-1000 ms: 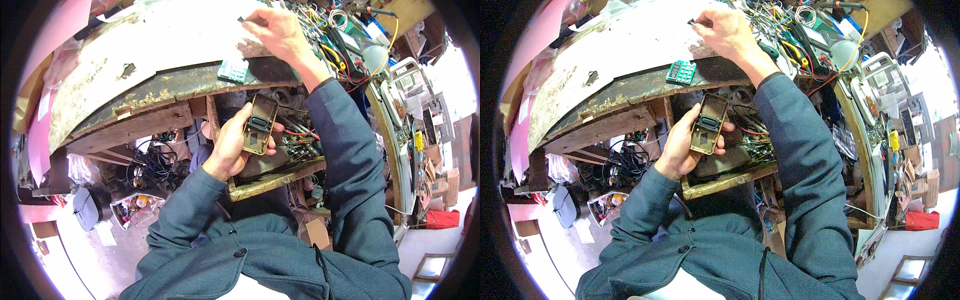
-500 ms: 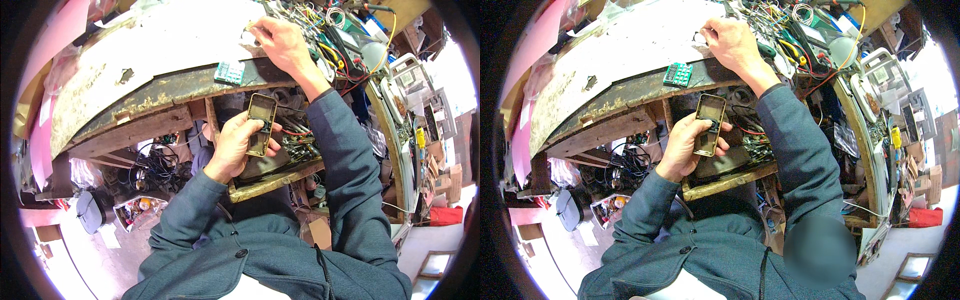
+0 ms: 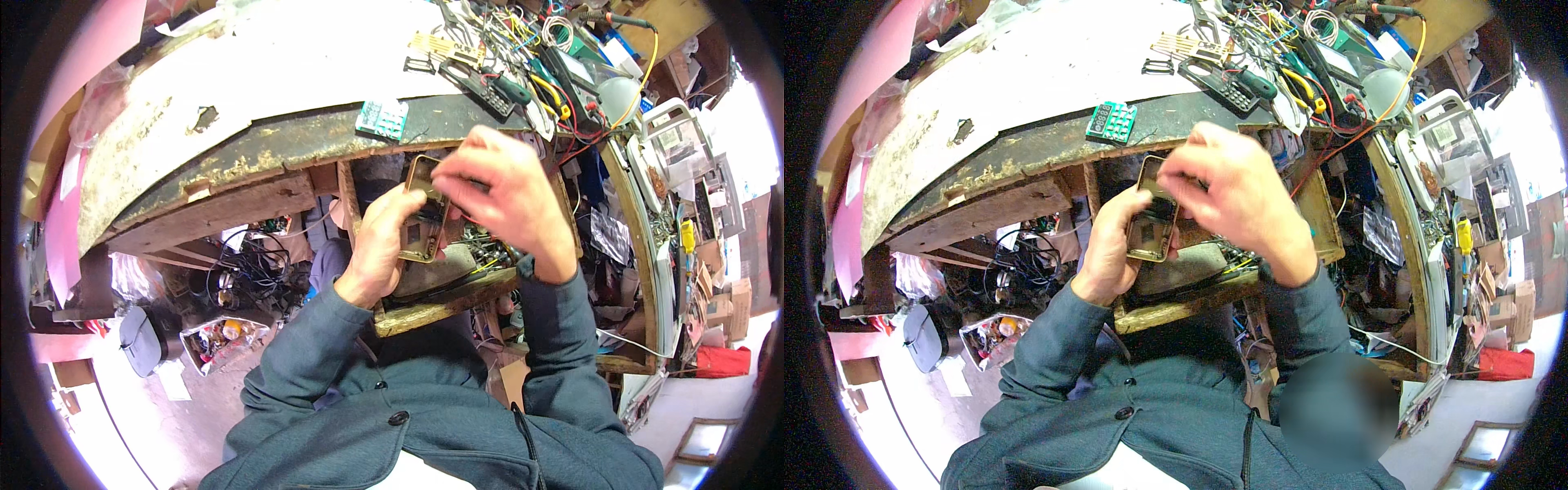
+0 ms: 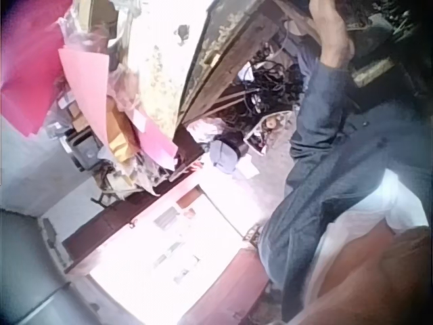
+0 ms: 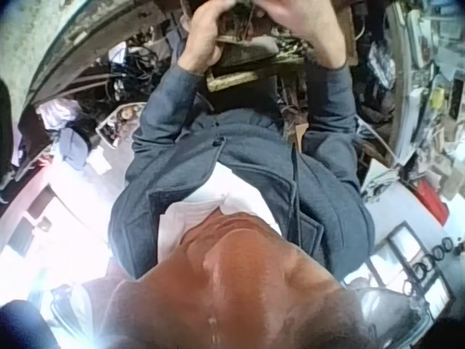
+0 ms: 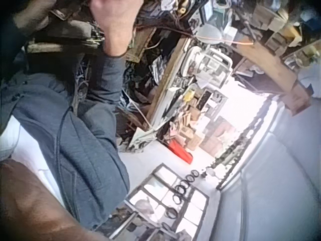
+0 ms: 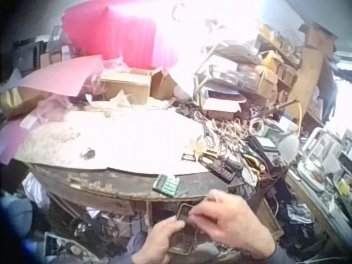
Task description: The person disassembles a small electronic device, removes the battery, and then reassembles it by inserting the battery and closing the case. The person also briefly handles a small circuit board and a roll of tape.
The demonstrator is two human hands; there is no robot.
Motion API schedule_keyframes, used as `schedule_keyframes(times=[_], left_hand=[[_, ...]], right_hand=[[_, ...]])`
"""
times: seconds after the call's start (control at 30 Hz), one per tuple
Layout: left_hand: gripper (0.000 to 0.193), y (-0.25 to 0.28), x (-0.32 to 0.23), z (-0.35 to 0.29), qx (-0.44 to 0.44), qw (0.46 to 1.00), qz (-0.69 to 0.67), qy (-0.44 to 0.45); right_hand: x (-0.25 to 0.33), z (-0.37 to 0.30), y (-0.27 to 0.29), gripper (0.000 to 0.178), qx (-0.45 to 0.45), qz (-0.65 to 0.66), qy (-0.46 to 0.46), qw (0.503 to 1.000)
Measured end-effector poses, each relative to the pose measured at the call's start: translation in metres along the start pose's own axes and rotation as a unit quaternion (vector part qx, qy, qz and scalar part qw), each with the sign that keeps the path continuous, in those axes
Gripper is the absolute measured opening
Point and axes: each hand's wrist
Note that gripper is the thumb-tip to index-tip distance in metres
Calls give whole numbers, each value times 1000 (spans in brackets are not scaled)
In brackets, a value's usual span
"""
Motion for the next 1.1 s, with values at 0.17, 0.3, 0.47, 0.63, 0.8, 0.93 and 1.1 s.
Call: schedule_keyframes(times=[0.17,0.3,0.47,0.63,0.8,0.93,1.1], left_hand=[[46,4,3,0,-52,999,-13,9],[44,5,4,-2,-55,998,-1,2],[40,6,7,-2,-39,999,1,1],[39,0,5,-3,-46,999,15,-12],[43,3,6,-2,-38,999,12,-8],[42,3,4,-4,-51,999,0,-3],[40,3,4,-2,-58,998,-27,3]], right_hand=[[24,-26,-19,19,-19,-71,-42,996],[28,-32,-27,18,-21,-13,-77,997],[28,-32,-28,16,-19,44,-116,992],[25,-31,-27,14,-17,22,-104,994],[30,-32,-31,12,-27,-2,-109,994],[31,-33,-36,13,-22,-32,-108,993],[35,-35,-33,15,-16,-36,-108,993]])
Point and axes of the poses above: each hand's wrist, its own z-axis towards the middle knuckle, its own y-axis out of the back of the hand, x = y × z, and after that the axes turned 15 degrees about -z, right-handed
